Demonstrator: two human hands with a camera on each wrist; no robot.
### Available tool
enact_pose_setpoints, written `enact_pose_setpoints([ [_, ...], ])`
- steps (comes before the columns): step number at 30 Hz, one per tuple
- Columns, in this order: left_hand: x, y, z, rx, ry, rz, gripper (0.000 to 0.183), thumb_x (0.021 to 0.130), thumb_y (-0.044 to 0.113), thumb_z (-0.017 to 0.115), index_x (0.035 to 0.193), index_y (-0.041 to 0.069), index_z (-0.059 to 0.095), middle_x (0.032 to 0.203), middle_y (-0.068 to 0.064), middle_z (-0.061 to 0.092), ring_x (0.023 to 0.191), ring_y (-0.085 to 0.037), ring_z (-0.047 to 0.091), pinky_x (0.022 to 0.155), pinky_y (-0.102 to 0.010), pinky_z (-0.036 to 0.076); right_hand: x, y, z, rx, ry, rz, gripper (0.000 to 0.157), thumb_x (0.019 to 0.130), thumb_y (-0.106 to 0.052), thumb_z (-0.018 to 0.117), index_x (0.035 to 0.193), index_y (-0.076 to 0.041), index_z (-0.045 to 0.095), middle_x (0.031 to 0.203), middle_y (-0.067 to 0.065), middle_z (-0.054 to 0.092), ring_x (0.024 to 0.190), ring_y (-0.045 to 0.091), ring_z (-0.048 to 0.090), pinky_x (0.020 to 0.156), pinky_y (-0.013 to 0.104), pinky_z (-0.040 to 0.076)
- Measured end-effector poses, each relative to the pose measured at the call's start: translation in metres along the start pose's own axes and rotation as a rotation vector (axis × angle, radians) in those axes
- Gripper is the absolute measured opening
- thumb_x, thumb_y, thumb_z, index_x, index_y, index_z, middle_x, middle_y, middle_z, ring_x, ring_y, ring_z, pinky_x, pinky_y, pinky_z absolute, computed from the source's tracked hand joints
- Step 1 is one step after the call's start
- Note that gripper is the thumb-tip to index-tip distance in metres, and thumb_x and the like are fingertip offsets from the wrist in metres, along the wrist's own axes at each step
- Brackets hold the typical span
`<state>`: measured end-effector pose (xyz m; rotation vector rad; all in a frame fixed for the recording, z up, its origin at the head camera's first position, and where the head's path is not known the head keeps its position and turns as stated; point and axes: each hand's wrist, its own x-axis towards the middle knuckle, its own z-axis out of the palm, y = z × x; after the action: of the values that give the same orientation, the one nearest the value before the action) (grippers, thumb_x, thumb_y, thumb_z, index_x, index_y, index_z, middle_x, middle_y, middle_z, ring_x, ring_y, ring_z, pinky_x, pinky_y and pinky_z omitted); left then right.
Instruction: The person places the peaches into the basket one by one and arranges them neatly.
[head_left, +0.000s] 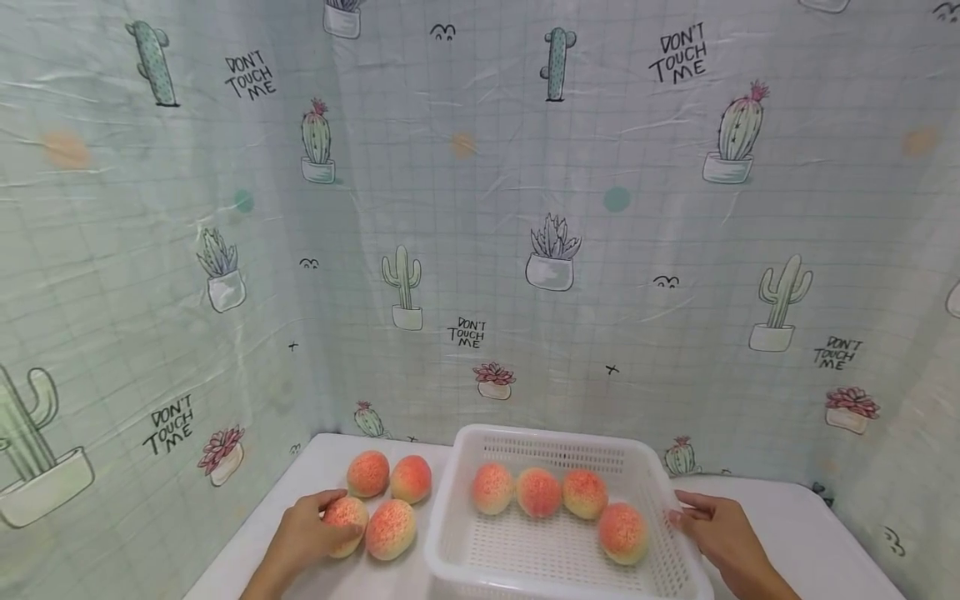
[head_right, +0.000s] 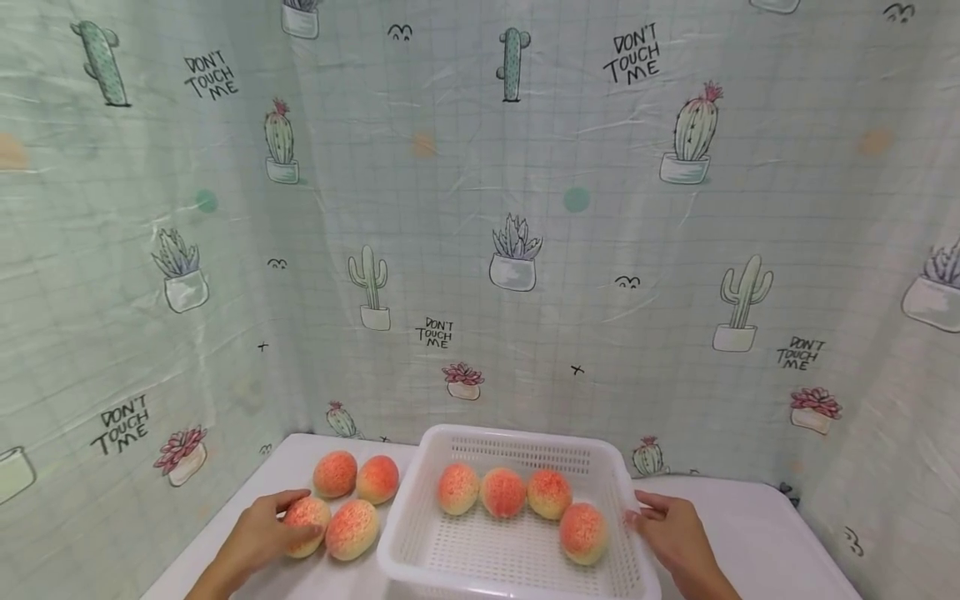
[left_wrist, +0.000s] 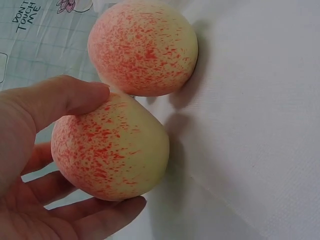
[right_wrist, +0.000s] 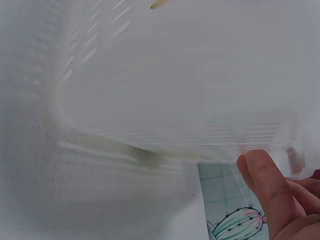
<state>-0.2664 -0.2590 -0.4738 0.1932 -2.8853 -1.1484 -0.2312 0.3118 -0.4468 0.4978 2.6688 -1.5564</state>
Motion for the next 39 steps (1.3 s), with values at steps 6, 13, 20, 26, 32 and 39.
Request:
enact_pose_setpoints([
  [6,0.000,0.014,-0.006,0.008,0.013,0.046,0.088,0.071,0.038,0.095,0.139,-0.005,0.057,0.140,-0.030,0.062,0.124,-0.047,0.062,0.099,-0.061,0.054,0.001,0.005,-0.003,0.003,0.007,0.003,0.061,0.098,-0.015,0.072,0.145,0.014,0.047,0.127,0.033,0.068,0.105,0.033,0.073,0.093,0.057,0.059],
  [13,-0.002,0.034,-0.010,-0.021,0.008,0.023,0.077,0.071,0.036,0.095,0.128,0.001,0.058,0.136,-0.029,0.063,0.118,-0.041,0.063,0.093,-0.055,0.058,-0.007,0.001,-0.005,-0.007,0.026,-0.008,0.057,0.098,-0.012,0.070,0.144,0.015,0.047,0.127,0.034,0.067,0.108,0.037,0.072,0.093,0.058,0.059],
  [20,-0.012,0.047,-0.015,-0.041,-0.002,0.103,0.071,0.072,0.034,0.095,0.127,0.003,0.061,0.136,-0.025,0.065,0.123,-0.042,0.063,0.096,-0.054,0.059,-0.008,0.001,-0.003,0.020,0.019,-0.035,0.056,0.097,-0.009,0.069,0.143,0.015,0.048,0.129,0.033,0.067,0.106,0.031,0.073,0.092,0.058,0.060],
  [26,-0.019,0.056,-0.023,-0.044,-0.006,0.137,0.071,0.072,0.033,0.094,0.128,0.004,0.061,0.136,-0.025,0.065,0.124,-0.044,0.063,0.095,-0.053,0.060,-0.006,0.000,0.001,0.034,0.023,-0.056,0.055,0.096,-0.008,0.069,0.142,0.016,0.050,0.128,0.033,0.068,0.105,0.032,0.074,0.088,0.052,0.063],
  [32,-0.022,0.061,-0.029,-0.045,0.000,0.172,0.067,0.073,0.029,0.094,0.127,0.004,0.062,0.135,-0.023,0.066,0.122,-0.041,0.065,0.093,-0.050,0.061,-0.007,-0.003,0.005,0.051,0.028,-0.057,0.053,0.097,-0.005,0.067,0.142,0.017,0.049,0.128,0.035,0.066,0.103,0.035,0.075,0.085,0.049,0.064],
  [39,-0.026,0.083,-0.029,-0.064,-0.002,0.216,0.065,0.071,0.029,0.096,0.124,0.009,0.065,0.131,-0.015,0.071,0.118,-0.032,0.068,0.092,-0.046,0.061,-0.009,-0.004,0.005,0.046,0.043,-0.054,0.052,0.097,-0.004,0.067,0.142,0.016,0.049,0.128,0.034,0.067,0.102,0.034,0.075,0.086,0.049,0.064],
])
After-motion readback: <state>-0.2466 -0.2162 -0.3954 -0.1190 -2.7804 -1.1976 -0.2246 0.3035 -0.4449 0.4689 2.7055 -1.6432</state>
